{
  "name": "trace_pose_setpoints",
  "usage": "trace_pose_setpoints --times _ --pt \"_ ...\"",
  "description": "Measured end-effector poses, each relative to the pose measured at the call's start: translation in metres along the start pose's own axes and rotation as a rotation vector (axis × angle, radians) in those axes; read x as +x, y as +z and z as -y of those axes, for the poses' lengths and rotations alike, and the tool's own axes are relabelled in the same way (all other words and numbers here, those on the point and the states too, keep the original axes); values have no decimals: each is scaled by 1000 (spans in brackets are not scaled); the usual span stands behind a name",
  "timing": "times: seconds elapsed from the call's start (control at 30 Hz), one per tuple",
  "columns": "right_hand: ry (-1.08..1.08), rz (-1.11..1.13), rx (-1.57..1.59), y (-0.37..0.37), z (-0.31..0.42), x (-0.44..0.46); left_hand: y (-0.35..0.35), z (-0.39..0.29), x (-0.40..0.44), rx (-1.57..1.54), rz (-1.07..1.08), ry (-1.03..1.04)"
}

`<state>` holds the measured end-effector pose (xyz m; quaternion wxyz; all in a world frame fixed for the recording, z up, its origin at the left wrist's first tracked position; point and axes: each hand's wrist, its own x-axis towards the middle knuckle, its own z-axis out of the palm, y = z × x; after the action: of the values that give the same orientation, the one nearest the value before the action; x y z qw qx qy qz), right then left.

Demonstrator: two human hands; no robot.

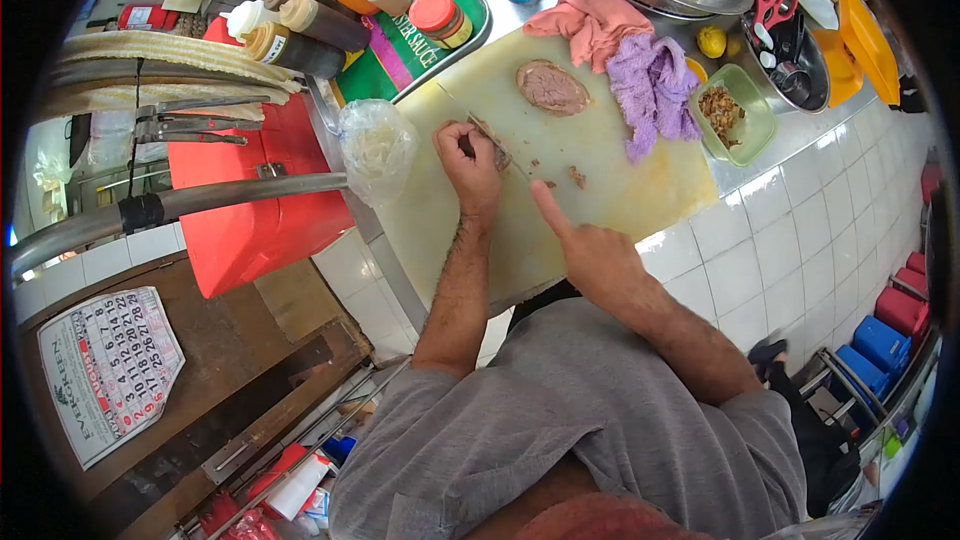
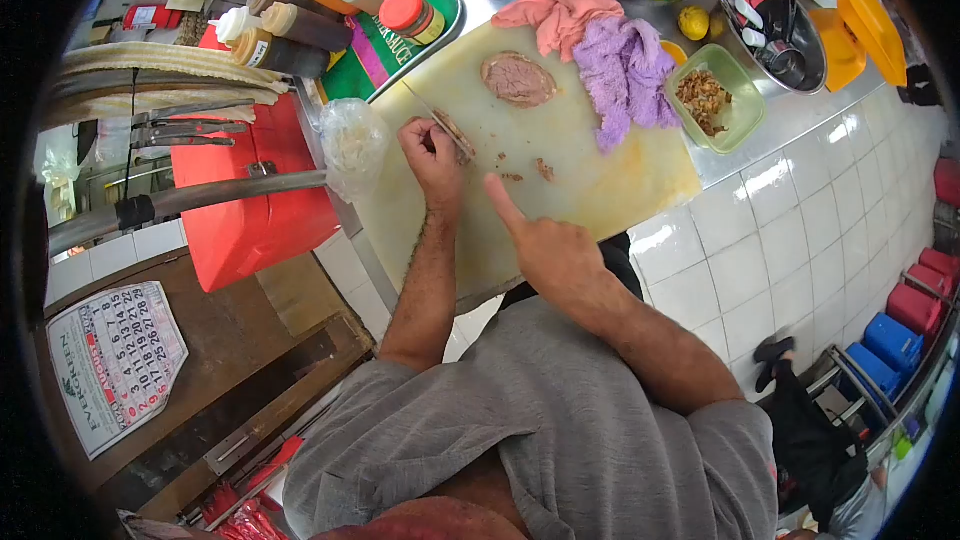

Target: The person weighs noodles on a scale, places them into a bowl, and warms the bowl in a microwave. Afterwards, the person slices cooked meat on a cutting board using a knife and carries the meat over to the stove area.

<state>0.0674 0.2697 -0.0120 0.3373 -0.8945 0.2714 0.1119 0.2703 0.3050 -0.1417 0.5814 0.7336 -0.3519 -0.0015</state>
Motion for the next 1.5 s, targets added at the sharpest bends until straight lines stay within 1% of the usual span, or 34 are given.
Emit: trace_pose_setpoints --times 0.1,0.17,0.2,0.27,0.33,0.4,0.6,0.63,0.7,0.8,0.87,0.9,0.97,1.0,1.13,1.2,1.23,1.3,1.33,1.4,1.43,1.5 --pt "37 45 -11 -3 -1 -25 2 -2 3 17 -11 -31" --pt "45 54 -9 -1 1 -18 1 -1 3 57 -19 21" --pt "48 58 -3 0 2 -12 0 -3 3 54 -16 15" --pt "43 56 -38 3 4 3 -2 -8 5 -133 2 -208" --pt "33 51 -78 7 4 16 -3 -6 7 -145 5 -214" --pt "-55 -57 -211 10 3 24 -2 -5 8 -159 6 -221" --pt "-46 1 -185 -1 9 44 -5 1 7 -204 17 -257" --pt "-44 4 -187 1 8 49 -5 0 7 -192 19 -241" --pt "-87 -74 -110 8 4 59 -6 -1 7 -180 14 -225" --pt "-80 -98 -138 7 7 60 -12 -8 10 -191 32 -243" --pt "-83 -87 -130 0 7 59 -24 -23 14 -194 162 -265" --pt "-76 -56 -112 -3 7 59 -28 -29 12 -189 153 -250" --pt "-84 -50 -100 -5 6 59 -31 -31 3 -117 199 -45" --pt "-76 -32 -87 -5 6 59 -34 -30 4 20 224 46" --pt "-57 -11 -106 -3 8 56 -33 -28 1 107 240 46" --pt "-74 -49 -123 -2 8 54 -31 -27 0 24 215 -34" --pt "-69 -49 -121 -5 9 49 -30 -26 0 22 219 -35" --pt "36 61 -74 -11 13 29 -29 -22 -2 59 185 -9" --pt "42 65 -70 -5 8 15 -29 -23 -3 59 192 -14" --pt "-12 -45 -37 0 -3 -10 -30 -25 -1 -57 192 -115" --pt "-10 -43 -34 0 -2 -13 -29 -23 0 -56 195 -117" --pt "26 40 -104 -6 3 -17 -30 -19 1 -125 197 -104"
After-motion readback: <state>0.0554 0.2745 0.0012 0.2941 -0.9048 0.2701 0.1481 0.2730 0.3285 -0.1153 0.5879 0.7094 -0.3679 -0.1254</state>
